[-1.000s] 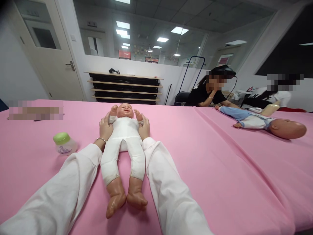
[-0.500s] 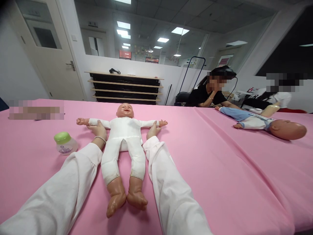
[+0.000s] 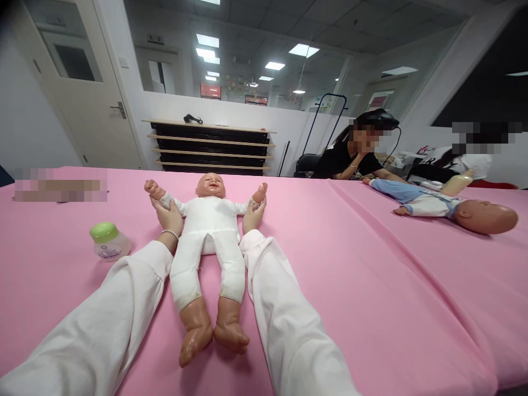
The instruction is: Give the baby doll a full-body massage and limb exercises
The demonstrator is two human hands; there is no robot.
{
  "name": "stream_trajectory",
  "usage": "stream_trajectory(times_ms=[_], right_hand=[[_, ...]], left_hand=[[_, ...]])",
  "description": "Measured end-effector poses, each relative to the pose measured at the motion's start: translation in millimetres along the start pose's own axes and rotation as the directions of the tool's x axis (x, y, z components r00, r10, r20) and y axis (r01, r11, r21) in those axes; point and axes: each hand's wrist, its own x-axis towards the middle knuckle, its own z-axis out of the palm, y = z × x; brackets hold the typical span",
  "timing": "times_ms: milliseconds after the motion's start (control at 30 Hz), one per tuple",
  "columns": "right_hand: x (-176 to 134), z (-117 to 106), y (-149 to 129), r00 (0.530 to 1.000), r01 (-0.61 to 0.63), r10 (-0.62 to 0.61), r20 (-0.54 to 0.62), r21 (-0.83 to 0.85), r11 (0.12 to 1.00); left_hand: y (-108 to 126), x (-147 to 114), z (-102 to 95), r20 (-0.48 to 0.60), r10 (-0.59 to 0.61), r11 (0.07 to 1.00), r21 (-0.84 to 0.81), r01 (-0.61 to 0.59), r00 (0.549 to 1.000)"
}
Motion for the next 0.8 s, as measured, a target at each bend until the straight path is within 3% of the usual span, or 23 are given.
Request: stream_trajectory(times_ms=[100,267,500,800], right_hand=[[-6.1,1.5,-9.7,0.979,0.151,-0.142,0.149,-0.055,0.987],[-11.1,5.9,-14.8,0.861,0.352,-0.274,0.428,-0.114,0.929],[-8.0,7.9,-13.1,0.806,0.477,-0.324,0.496,-0.219,0.851],[-10.7,8.1,-21.6,0.800,0.494,-0.293,0.524,-0.298,0.817]], left_hand=[[14.1,-1.5,-1.2,-0.152,-0.131,0.990,-0.076,0.120,0.980],[21.7,-2.9,-0.7,-0.033,-0.002,1.000,0.008,0.003,0.999],[17.1,1.2,2.7,0.079,0.191,0.976,0.093,-0.198,0.978],[14.4,3.1,6.4,0.216,0.201,0.940,0.231,-0.250,0.956]])
